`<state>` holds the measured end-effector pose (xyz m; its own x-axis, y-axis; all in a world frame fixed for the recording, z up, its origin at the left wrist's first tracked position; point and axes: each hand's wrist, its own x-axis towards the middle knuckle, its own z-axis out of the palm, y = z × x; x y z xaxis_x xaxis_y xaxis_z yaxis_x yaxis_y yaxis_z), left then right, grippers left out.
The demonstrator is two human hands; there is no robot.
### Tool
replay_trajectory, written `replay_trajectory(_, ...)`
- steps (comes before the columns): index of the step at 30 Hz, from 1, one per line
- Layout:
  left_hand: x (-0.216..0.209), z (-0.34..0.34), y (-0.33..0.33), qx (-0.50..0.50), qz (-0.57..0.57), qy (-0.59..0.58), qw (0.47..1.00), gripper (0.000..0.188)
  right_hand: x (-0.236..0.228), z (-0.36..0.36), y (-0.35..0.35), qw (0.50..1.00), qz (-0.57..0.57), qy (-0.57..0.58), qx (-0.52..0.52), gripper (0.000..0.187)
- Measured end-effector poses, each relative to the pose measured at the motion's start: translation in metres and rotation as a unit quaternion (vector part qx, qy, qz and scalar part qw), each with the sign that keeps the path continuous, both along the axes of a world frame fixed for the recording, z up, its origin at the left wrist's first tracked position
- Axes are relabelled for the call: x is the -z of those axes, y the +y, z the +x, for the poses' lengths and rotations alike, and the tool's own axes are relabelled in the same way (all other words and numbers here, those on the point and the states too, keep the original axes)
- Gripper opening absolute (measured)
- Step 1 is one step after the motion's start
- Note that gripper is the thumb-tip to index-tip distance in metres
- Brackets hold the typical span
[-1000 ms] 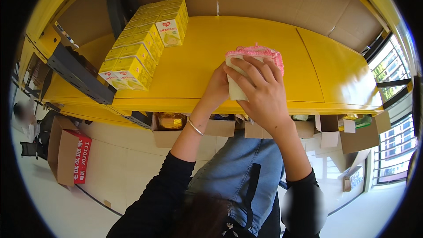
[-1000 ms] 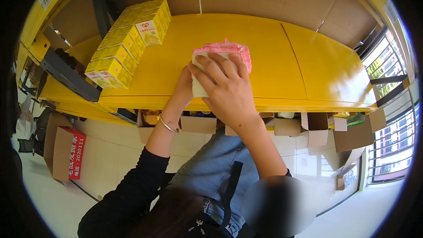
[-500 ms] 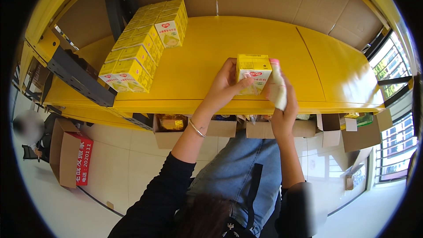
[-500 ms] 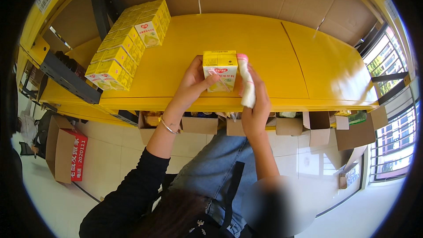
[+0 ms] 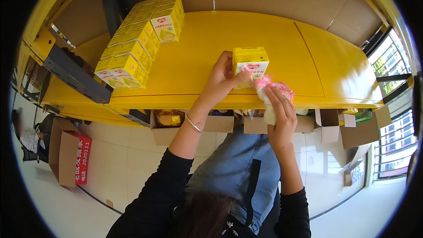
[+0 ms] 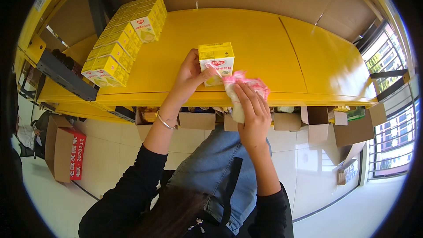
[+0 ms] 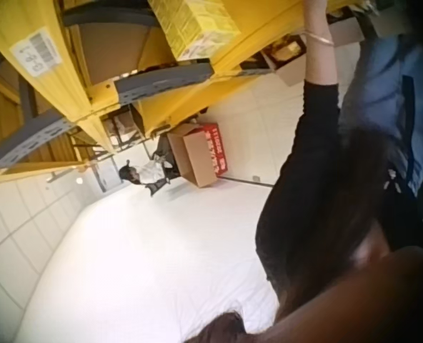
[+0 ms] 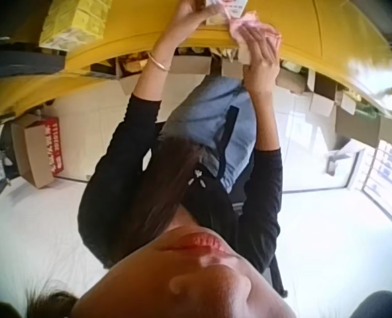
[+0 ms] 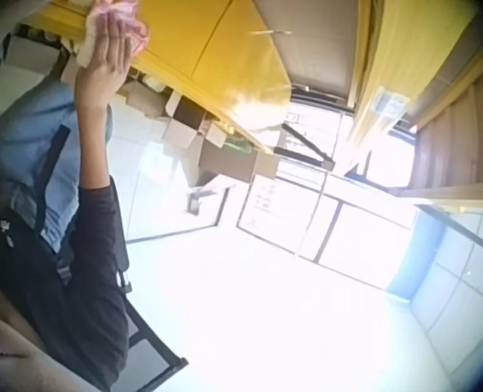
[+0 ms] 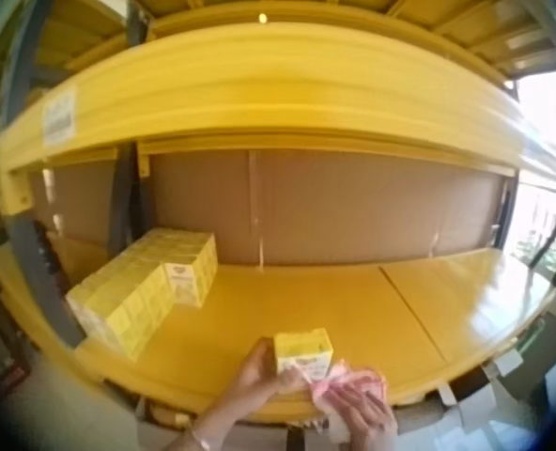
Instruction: The person repeatedly wipes yellow product boxes with a white cloth and stacks them on a yellow shelf. The person takes boxes from a cardboard carton below the shelf, wipes each one, and places it on the shelf.
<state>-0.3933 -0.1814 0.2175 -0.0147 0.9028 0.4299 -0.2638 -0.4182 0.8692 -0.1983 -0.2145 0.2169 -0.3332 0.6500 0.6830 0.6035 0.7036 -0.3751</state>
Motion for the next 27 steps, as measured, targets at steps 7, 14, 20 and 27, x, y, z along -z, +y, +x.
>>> replay_trajectory(7,-0.006,-0.002,0.001,0.023,-0.086,-0.040,0.995,0.037,0.008,-0.038,0.001,0.989,0.093,-0.095,-0.067,0.044)
replay_trajectory(14,-0.002,0.000,-0.002,-0.010,-0.016,-0.029,0.999,0.041,-0.006,-0.001,-0.006,0.996,-0.015,-0.085,0.023,0.047)
replay_trajectory(20,0.005,0.001,-0.001,-0.109,0.032,0.075,0.991,0.054,-0.029,-0.009,0.019,0.925,-0.076,0.369,-0.042,0.062)
replay_trajectory(27,-0.001,-0.002,-0.007,-0.066,0.019,0.053,0.996,0.071,0.014,-0.060,0.016,0.983,-0.073,0.136,-0.098,0.066)
